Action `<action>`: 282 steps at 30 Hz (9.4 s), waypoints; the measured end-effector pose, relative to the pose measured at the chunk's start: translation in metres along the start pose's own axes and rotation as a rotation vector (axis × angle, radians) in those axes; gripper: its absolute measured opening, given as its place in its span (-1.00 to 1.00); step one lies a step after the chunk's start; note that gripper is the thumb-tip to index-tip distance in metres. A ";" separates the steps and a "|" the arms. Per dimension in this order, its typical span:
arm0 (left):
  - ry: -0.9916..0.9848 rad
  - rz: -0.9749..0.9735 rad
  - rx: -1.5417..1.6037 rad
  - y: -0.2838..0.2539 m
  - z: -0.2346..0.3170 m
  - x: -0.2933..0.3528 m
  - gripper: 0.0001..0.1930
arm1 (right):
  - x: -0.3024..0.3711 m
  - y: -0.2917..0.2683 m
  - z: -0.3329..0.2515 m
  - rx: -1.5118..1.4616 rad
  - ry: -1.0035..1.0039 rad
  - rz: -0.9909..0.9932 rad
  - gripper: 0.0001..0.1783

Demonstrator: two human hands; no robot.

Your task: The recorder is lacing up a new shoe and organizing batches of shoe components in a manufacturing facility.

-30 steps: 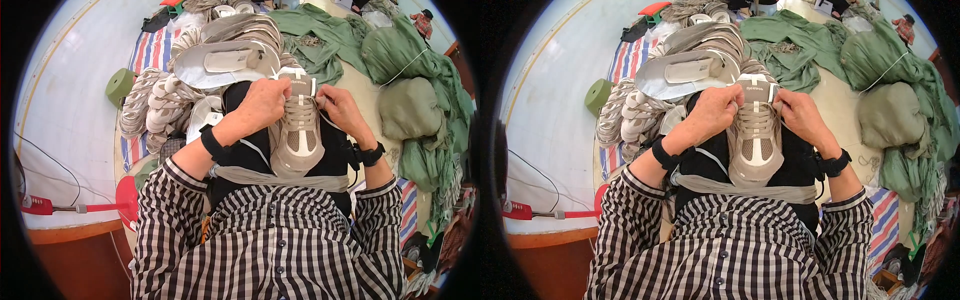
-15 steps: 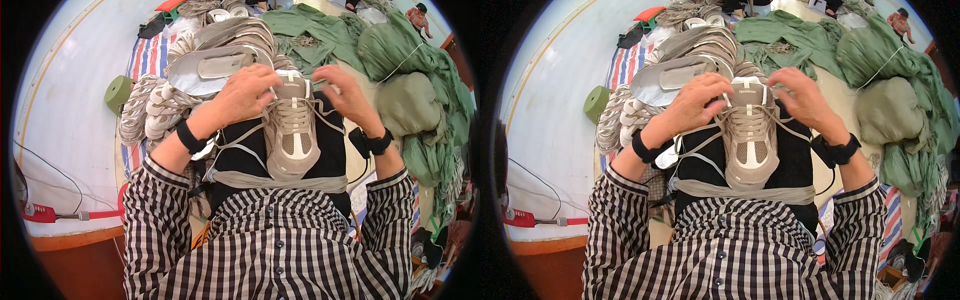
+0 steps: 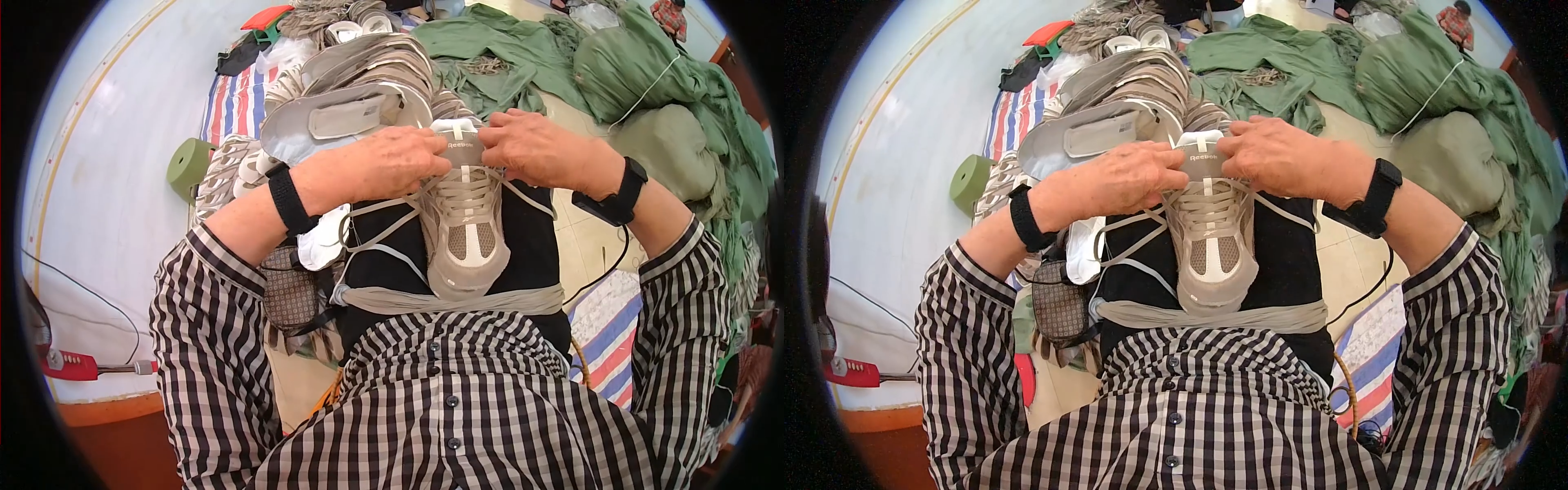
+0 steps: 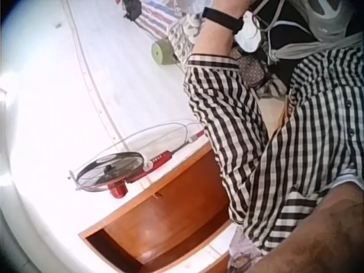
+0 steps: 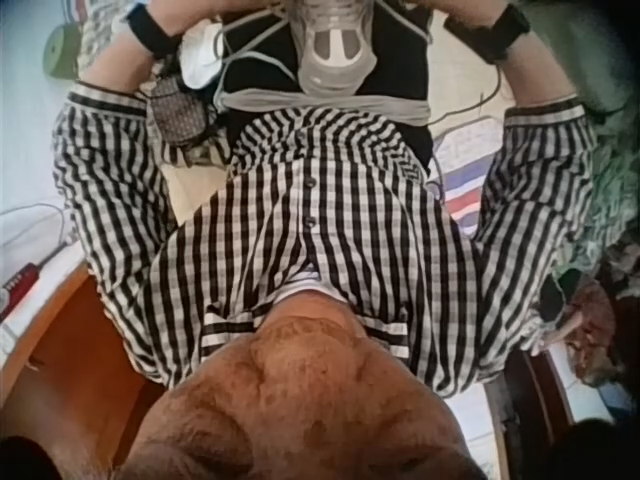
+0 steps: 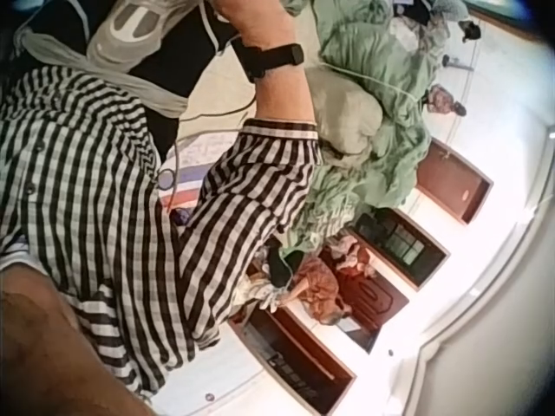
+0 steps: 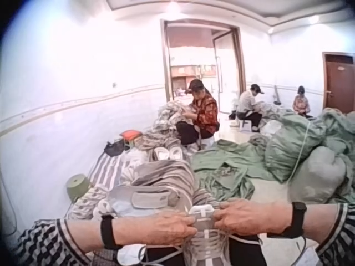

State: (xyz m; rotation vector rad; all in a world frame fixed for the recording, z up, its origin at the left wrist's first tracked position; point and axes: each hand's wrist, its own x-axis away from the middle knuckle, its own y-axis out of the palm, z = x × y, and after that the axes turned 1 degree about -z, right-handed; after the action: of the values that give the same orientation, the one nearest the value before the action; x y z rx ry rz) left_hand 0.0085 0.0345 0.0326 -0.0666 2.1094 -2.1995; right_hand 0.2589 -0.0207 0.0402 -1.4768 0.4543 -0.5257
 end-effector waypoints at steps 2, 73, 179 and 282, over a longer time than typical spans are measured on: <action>0.024 -0.016 -0.003 0.000 -0.001 -0.001 -0.80 | -0.002 0.003 0.000 0.044 -0.024 0.029 -0.79; 0.150 -0.080 -0.026 -0.008 -0.003 -0.011 -0.92 | -0.032 -0.009 -0.015 -0.038 0.212 -0.218 -0.82; -0.749 0.686 1.700 0.012 0.035 0.119 -0.85 | 0.009 0.082 -0.029 -0.886 0.911 1.096 -0.75; -1.210 0.276 -0.395 0.067 -0.008 0.260 -0.97 | 0.215 0.093 0.028 -0.442 1.087 0.127 -0.81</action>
State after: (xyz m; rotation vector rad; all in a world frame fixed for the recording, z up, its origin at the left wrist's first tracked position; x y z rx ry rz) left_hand -0.2486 0.0143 -0.0428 -0.8243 1.5835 -1.0285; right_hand 0.4539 -0.1223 -0.0447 -1.4511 1.5814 -1.1690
